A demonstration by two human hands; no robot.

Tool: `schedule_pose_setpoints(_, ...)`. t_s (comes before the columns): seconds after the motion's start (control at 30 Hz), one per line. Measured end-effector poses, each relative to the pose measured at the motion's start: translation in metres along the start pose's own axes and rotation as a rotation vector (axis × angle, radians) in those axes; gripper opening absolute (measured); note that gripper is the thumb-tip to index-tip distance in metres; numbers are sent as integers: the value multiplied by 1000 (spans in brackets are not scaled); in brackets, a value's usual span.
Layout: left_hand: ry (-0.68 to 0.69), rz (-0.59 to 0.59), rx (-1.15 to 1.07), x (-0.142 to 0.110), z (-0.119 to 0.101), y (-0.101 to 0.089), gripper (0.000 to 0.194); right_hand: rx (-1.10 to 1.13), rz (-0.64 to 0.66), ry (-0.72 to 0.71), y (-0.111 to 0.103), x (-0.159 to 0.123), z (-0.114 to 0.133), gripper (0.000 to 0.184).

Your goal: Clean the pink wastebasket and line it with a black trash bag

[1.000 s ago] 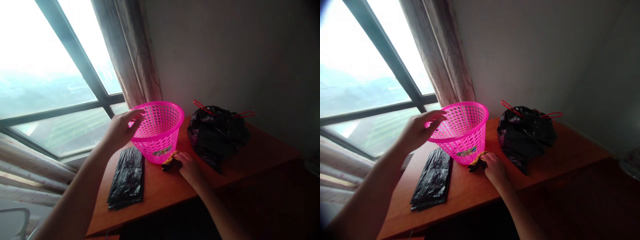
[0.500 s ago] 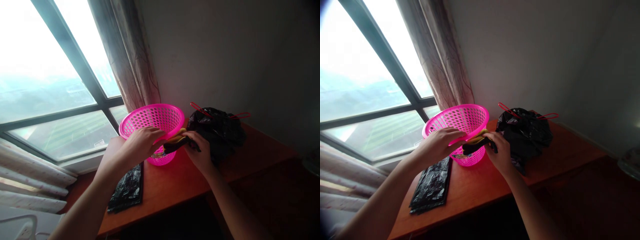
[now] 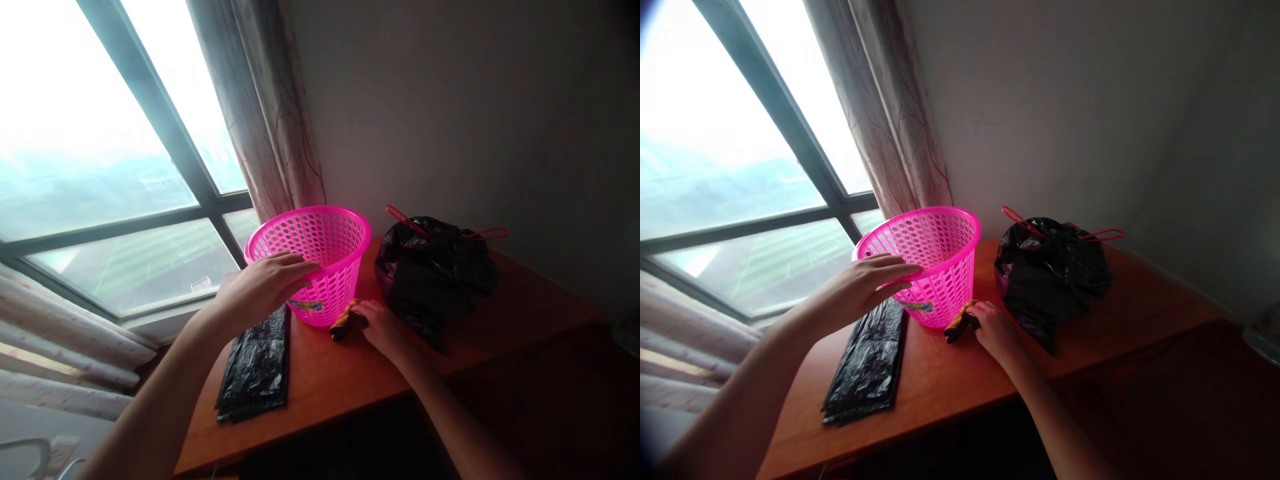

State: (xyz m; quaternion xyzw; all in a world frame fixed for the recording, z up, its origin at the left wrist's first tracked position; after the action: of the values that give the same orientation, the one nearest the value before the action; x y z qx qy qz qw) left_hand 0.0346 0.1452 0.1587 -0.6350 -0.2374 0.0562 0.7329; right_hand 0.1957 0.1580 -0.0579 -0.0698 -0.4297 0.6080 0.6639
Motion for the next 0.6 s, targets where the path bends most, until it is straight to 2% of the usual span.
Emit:
schedule_pose_setpoints(0.1, 19, 10, 25, -5, 3, -4, 33, 58, -78, -29, -16, 6, 7, 43)
schedule_pose_setpoints(0.3, 34, 39, 81, -16, 13, -14, 28, 190, -404, -89, -98, 26, 51, 21)
schedule_pose_setpoints(0.4, 25, 12, 126, -22, 17, -19, 27, 170, -478, -137, -124, 31, 75, 22)
schedule_pose_setpoints(0.5, -24, 28, 170, -29, 23, -16, 31, 115, -479, -208, -120, 29, 86, 26)
schedule_pose_setpoints(0.6, -91, 68, 230, -34, 31, -11, 37, 83, -447, -209, -94, 22, 74, 24)
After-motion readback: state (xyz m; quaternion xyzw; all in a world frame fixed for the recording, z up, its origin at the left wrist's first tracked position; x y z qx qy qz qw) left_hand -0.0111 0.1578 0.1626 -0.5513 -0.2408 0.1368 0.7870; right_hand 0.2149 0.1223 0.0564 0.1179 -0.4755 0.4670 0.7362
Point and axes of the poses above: each hand's wrist, its own x-axis towards the middle knuckle, its own y-axis out of the palm, z = x × y, the point moved 8 cm from there along x, towards the middle knuckle, and after that the axes turned 6 degrees about y, right-handed, at the moved point
